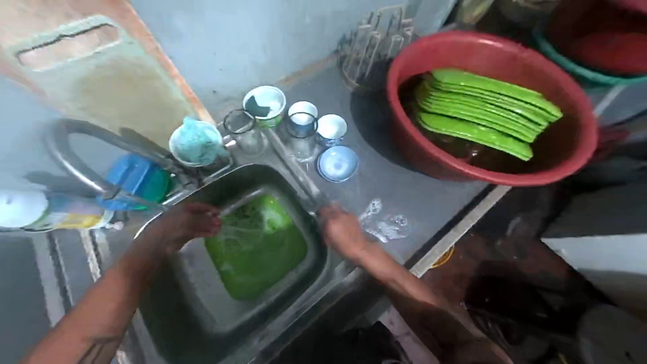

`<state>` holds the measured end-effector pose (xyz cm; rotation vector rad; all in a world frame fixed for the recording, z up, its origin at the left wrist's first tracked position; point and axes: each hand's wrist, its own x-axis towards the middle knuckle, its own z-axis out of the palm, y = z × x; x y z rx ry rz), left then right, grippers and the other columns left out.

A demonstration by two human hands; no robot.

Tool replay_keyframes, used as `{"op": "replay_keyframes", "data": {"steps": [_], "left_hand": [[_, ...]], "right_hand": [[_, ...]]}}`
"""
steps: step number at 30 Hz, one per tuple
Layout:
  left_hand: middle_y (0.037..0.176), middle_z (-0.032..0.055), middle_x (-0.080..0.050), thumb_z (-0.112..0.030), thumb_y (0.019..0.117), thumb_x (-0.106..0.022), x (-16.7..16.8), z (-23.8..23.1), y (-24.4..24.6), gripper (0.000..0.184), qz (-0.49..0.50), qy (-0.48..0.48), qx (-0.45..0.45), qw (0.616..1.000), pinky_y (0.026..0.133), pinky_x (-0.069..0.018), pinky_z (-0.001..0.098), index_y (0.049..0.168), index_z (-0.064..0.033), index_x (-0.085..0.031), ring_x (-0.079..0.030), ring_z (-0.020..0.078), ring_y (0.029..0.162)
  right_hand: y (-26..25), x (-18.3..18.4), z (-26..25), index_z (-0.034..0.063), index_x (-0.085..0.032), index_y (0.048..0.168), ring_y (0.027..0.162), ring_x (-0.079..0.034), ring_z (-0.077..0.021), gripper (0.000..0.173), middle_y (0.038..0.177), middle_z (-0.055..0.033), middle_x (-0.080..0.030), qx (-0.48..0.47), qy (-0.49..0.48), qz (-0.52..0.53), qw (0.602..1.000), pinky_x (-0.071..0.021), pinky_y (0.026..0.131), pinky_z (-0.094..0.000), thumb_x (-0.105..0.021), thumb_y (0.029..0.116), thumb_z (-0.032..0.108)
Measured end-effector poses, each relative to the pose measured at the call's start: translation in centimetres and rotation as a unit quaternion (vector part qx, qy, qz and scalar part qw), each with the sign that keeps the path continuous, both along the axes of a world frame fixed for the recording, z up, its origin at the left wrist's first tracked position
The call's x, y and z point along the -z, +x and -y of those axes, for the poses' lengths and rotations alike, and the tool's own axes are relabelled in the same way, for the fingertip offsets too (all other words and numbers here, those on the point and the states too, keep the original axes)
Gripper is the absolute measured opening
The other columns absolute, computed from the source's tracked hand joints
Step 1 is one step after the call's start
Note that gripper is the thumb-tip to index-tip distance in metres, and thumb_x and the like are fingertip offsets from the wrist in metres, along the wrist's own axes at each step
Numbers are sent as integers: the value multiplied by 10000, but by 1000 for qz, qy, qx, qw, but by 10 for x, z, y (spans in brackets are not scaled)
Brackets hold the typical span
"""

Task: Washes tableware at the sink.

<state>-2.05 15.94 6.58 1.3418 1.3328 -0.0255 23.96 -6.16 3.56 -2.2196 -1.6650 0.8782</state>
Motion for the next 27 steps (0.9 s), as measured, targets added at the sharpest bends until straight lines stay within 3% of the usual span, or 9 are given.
{"op": "replay_keyframes", "data": {"steps": [4,8,10,12,15,18,21,23,27], "left_hand": [[893,24,-675,-304,1117,-391,10,14,-1,339,98,45,-144,984,751,-611,316,1153,-20,-573,-694,129,770],[990,39,-689,-355,1124,-322,20,21,6,416,196,76,-160,965,802,-589,346,1220,-34,-568,-685,136,873],[890,33,-686,-246,1120,-340,18,25,12,350,176,145,-167,959,731,-582,307,1123,-8,-597,-673,114,777],[909,62,-707,-212,1124,-340,10,29,15,352,147,183,-134,963,734,-594,307,1204,28,-585,-694,113,770],[976,60,-742,-268,1129,-317,6,33,14,401,127,224,-109,960,635,-546,278,1295,-18,-583,-656,84,682],[1125,52,-697,-365,1121,-243,20,30,6,481,168,230,-206,936,635,-517,273,1402,-68,-496,-617,79,717],[801,-18,-632,-567,1086,-229,48,43,7,536,236,151,-347,895,530,-509,262,1185,-164,-568,-576,73,603],[862,9,-670,-639,1053,-177,63,56,-4,645,285,77,-338,893,627,-580,335,1246,-164,-569,-650,122,715],[601,12,-564,-450,1118,-248,63,77,-14,521,247,10,-365,898,411,-441,236,922,-74,-550,-488,94,432]], "right_hand": [[-69,7,-59,5,-591,1402,1217,-638,-415,431,1422,-251,-584,-105,94,-65,988,-523,989,-568,-582,974,57],[-120,-3,-115,29,-402,1541,1261,-606,-391,568,1448,-224,-559,-118,29,-180,976,-496,1011,-599,-558,997,75],[-127,0,-133,29,-358,1556,1106,-666,-322,622,1311,-221,-637,-84,-11,-307,948,-541,932,-518,-594,981,33],[-131,8,-145,-10,-514,1336,709,-590,-149,367,935,-118,-630,-58,-84,-447,889,-511,635,-307,-579,975,-18],[-136,17,-162,-44,-555,1175,641,-598,-87,191,823,-58,-612,-70,-160,-555,814,-539,610,-232,-547,983,-45],[-150,13,-170,-65,-584,1149,570,-517,-50,165,757,-45,-570,-3,-94,-530,843,-469,539,-194,-558,1017,30],[-164,7,-175,-4,-557,1291,705,-544,-118,299,913,-93,-596,78,-41,-538,839,-500,631,-291,-586,1025,129],[-172,9,-183,-14,-557,1323,898,-625,-207,347,1083,-171,-649,99,-32,-554,826,-549,797,-398,-599,1015,140],[-179,22,-194,-80,-560,1314,936,-675,-217,338,1121,-215,-670,82,6,-547,833,-573,858,-382,-520,1073,153]]}}
